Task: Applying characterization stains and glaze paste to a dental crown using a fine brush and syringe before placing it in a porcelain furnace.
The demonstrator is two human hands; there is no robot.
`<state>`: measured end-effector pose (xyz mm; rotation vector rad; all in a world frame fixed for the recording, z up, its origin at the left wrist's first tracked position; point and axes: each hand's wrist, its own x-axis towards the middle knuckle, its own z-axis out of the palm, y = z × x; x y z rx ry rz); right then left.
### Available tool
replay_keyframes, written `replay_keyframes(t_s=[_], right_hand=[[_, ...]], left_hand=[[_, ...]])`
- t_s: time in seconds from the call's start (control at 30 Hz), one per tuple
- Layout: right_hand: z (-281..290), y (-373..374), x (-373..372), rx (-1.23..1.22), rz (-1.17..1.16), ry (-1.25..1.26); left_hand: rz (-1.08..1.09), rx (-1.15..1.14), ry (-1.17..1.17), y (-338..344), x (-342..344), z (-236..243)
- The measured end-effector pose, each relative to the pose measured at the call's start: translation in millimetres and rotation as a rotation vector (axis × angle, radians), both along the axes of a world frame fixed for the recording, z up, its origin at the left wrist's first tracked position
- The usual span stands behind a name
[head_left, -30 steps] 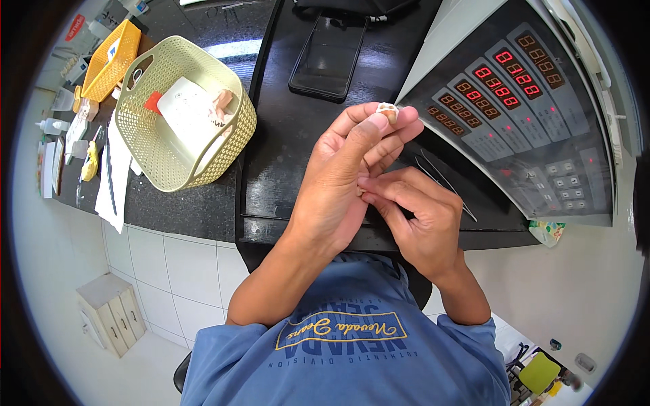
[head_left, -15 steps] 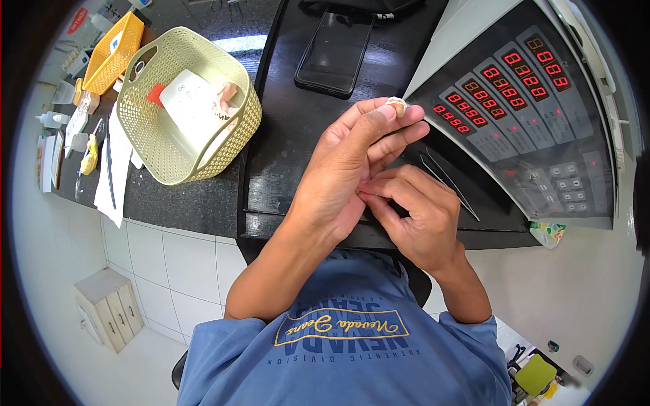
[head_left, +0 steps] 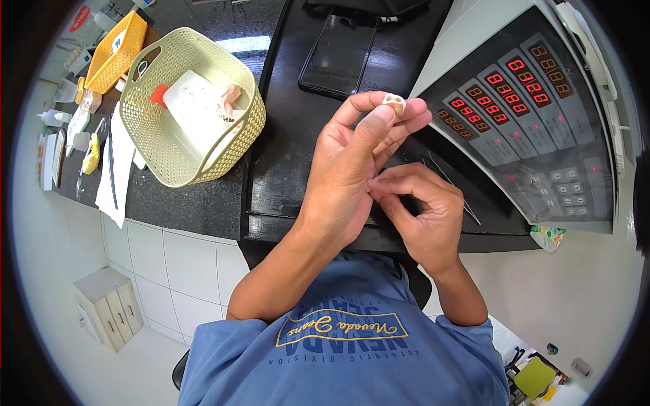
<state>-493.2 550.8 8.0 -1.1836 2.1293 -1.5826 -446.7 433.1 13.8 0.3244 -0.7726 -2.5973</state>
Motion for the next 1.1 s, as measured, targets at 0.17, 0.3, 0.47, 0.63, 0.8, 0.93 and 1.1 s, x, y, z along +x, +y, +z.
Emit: replay_keyframes(t_s=[0.17,0.3,0.47,0.63,0.8,0.93,1.1], right_hand=[[-3,-1,2,-0.029,-0.019,-0.159],[-2,0,3,-0.11,-0.03,-0.425],[-1,1,2,-0.088,-0.06,-0.499],[-3,4,-4,-0.083,0.024,-0.433],[-5,6,-3,-0.095,0.071,-0.502],[-6,6,-2,-0.142,0.087,-0.714],[-5,6,-1,-0.188,0.112,-0.675]], left_hand=[[0.055,-0.101,0.083,2,0,-7],[0.105,-0.09,0.195,2,0,-12],[0.116,-0.175,0.262,2,0,-13],[0.139,-0.2,0.28,3,0,-13],[0.157,-0.232,0.274,2,0,-11],[0.156,-0.253,0.32,3,2,-9],[0.177,-0.32,0.339,3,4,-8]])
